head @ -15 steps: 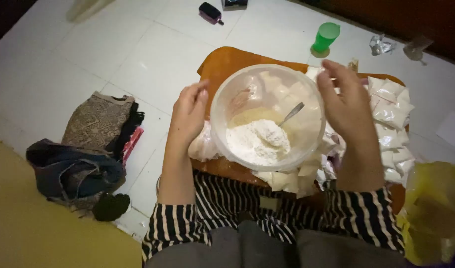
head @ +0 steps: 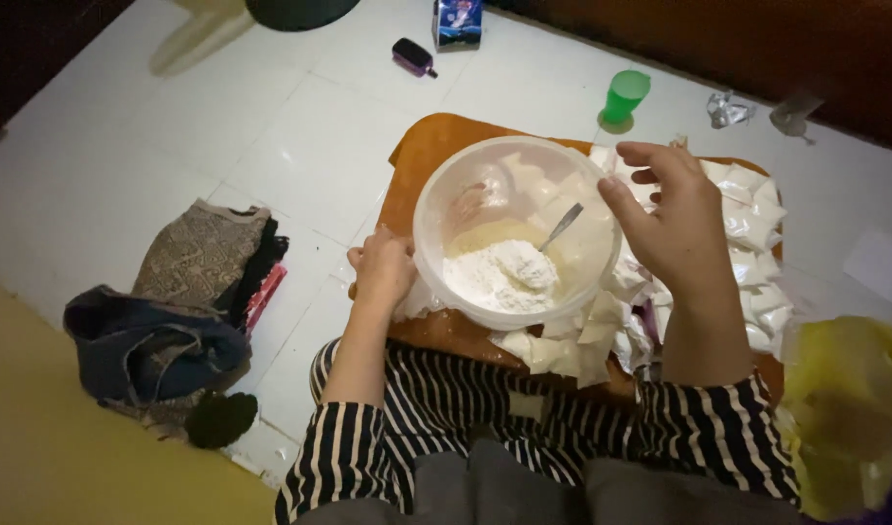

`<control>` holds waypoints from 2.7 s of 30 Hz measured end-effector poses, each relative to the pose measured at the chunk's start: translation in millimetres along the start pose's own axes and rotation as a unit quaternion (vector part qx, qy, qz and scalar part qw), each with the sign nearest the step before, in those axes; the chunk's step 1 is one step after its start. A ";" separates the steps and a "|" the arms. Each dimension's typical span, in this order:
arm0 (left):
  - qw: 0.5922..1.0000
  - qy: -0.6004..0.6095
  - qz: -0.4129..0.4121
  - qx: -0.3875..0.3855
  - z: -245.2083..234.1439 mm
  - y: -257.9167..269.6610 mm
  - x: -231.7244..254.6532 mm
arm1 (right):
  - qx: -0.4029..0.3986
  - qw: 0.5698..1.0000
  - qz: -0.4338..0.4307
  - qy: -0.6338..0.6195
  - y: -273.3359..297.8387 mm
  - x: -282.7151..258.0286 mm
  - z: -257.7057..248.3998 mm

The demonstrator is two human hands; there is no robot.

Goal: The person fills small plastic bags with white powder by scooping the powder from a bowl with a spoon and pouring it into each bag, then pressing the powder down and sealing the bag by hand. The process is repeated for multiple bags, which are then stacked into a pile.

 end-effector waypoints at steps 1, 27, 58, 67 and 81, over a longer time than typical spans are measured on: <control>1.000 -0.001 0.005 0.000 0.8 -4.2 -0.7 | 0.005 1.000 0.002 0.001 -0.5 4.2 -1.3; 0.867 0.398 0.001 0.300 -121.9 44.1 30.4 | -0.065 0.997 0.008 0.052 -16.4 17.9 21.9; 0.921 0.350 0.165 0.053 -103.3 -17.3 129.6 | -0.131 0.958 0.074 -0.244 -45.6 10.1 68.1; 0.909 0.301 0.265 0.117 -116.2 -5.5 138.0 | -0.142 0.943 0.075 -0.292 -46.0 17.0 71.5; 0.907 0.298 0.291 0.065 -101.4 -14.4 136.2 | -0.214 0.943 0.046 -0.252 -40.7 6.8 75.5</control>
Point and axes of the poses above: each hand's wrist, its own y-axis away from the middle knuckle, its own z-axis out of the palm, x = y × z, the point moved 4 cm from there along -y, towards the middle knuckle
